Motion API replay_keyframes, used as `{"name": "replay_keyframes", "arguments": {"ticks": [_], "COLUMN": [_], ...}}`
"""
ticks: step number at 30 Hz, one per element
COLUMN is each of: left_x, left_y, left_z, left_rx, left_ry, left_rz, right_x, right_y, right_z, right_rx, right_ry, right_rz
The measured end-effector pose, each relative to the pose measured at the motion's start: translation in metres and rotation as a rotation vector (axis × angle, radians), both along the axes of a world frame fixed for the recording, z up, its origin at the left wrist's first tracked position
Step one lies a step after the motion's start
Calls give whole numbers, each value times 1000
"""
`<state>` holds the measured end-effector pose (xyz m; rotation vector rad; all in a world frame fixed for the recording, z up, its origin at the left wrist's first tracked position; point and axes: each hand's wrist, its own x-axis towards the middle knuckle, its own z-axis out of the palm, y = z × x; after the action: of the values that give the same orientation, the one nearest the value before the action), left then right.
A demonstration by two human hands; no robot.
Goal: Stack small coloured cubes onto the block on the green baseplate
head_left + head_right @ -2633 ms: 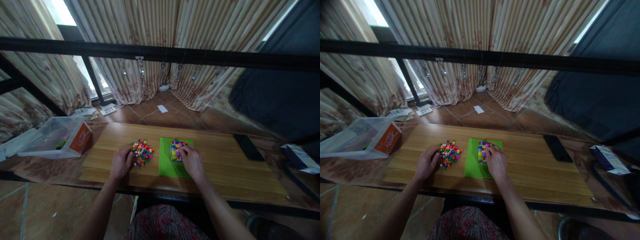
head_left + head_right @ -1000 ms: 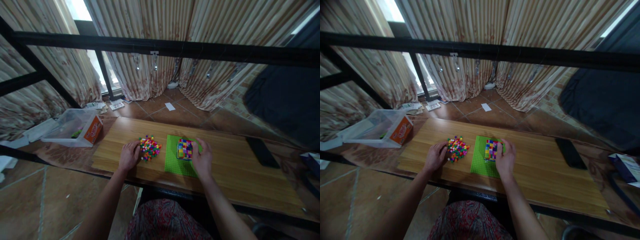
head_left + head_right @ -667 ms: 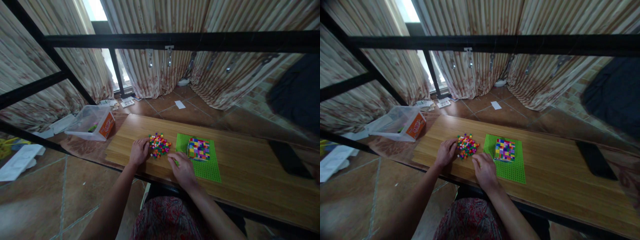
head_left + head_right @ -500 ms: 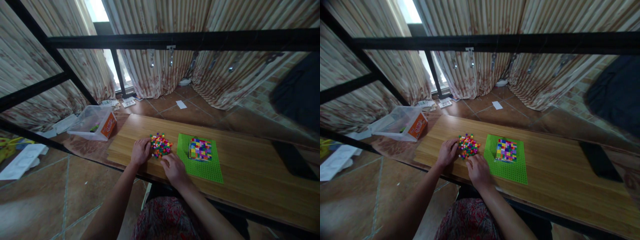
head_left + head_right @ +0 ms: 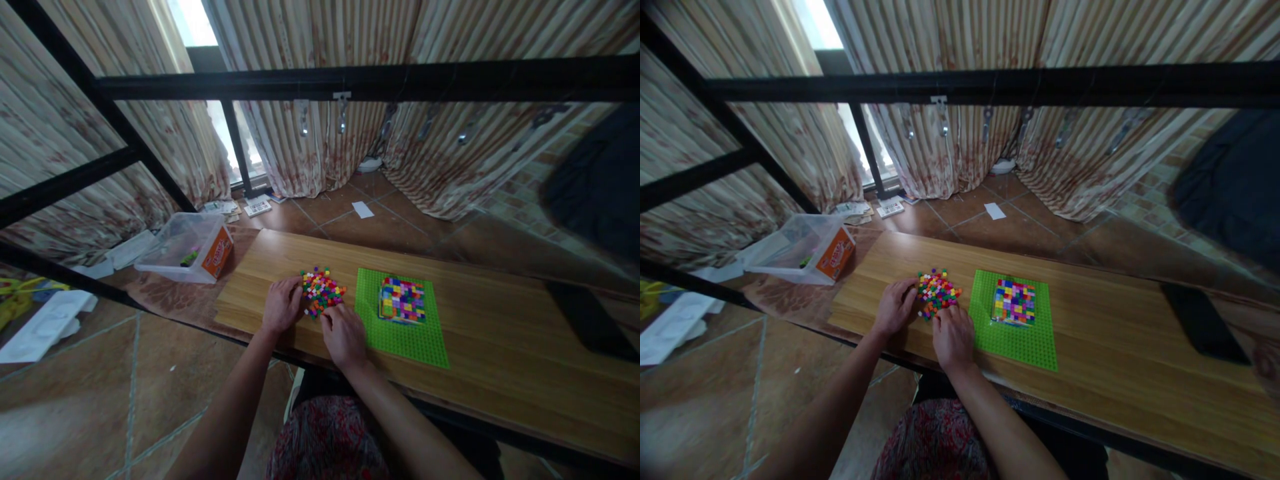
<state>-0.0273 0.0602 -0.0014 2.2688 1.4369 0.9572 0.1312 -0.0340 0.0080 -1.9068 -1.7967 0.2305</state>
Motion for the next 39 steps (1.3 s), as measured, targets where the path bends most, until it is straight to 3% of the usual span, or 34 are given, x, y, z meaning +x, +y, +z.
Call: {"name": "replay_keyframes", "arguments": {"ticks": [4, 8, 12, 16, 23, 26, 31, 35, 39], "left_x": [-2, 8, 31, 47, 54, 60, 68, 70, 70], "left_y": [-6, -35, -73, -90, -95, -101, -103, -93, -85], "left_z": [6, 24, 46, 59, 58, 55, 52, 43, 24], "left_rx": [40, 10, -401, -649, -1093, -1198, -1175, -964, -759], "left_ry": [-88, -330, -490, -573, -865, -932, -888, -706, -630], "left_rz": [69, 117, -85, -204, -160, -143, -147, -225, -226], "right_x": [12, 24, 32, 33, 37, 42, 69, 115, 150], "right_y": [-8, -16, -26, -36, -52, -58, -61, -47, -26], "right_z": [5, 19, 35, 43, 53, 56, 55, 53, 53], "right_rx": [99, 178, 216, 226, 127, 45, -7, 180, 198], "right_ry": [173, 288, 269, 233, 476, 601, 673, 557, 324], "right_rz": [28, 79, 128, 164, 178, 176, 123, -135, -232]}}
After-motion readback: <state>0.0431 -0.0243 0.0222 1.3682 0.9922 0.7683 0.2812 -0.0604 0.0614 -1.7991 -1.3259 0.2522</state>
